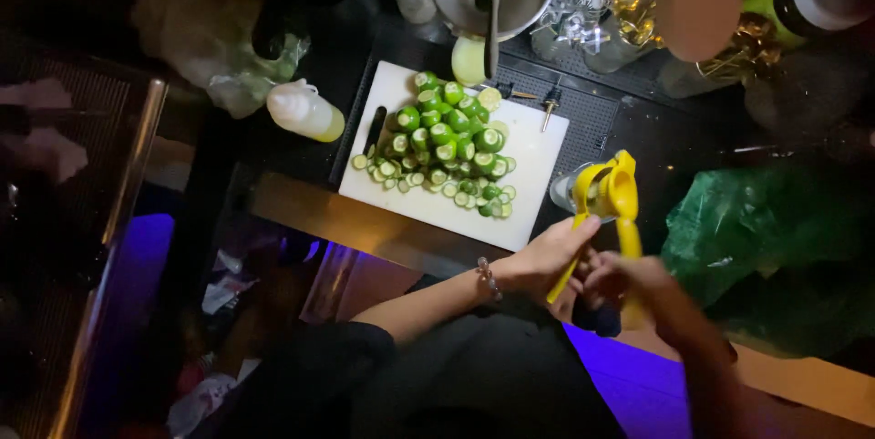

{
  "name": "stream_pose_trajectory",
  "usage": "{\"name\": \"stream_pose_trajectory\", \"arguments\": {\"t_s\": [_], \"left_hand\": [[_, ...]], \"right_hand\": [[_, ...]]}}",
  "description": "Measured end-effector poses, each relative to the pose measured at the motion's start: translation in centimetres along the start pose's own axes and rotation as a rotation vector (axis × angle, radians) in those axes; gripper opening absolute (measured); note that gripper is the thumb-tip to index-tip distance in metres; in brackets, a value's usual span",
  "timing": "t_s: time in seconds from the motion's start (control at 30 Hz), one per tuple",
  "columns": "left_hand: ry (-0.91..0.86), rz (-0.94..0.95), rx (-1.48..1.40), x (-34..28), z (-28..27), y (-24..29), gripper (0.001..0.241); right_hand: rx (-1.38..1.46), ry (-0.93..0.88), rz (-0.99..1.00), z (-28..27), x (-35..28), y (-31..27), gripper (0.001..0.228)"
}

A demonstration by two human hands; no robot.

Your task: Juicing sliced limes using a manual hand press juicer on a bar counter.

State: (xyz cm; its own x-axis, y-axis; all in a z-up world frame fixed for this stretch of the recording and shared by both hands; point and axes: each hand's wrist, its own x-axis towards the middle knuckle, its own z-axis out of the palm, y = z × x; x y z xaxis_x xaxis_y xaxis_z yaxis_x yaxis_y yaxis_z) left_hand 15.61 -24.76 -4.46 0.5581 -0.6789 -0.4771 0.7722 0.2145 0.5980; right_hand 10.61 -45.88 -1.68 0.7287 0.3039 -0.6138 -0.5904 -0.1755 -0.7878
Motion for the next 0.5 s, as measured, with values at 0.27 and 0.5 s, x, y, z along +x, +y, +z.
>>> {"name": "stream_pose_trajectory", "arguments": {"t_s": [0.27, 0.5], "left_hand": [[-0.084, -0.213, -0.146, -1.0, -0.8, 2.1, 0.042], [-0.003, -0.193, -0.176, 0.0, -1.9, 0.7, 0.043]], "right_hand": [[0.388, 0.424, -0.305, -5.4, 0.1, -8.9, 0.054], [-0.843, 0.626, -0.139, 3.3, 3.6, -12.8, 0.043]]}}
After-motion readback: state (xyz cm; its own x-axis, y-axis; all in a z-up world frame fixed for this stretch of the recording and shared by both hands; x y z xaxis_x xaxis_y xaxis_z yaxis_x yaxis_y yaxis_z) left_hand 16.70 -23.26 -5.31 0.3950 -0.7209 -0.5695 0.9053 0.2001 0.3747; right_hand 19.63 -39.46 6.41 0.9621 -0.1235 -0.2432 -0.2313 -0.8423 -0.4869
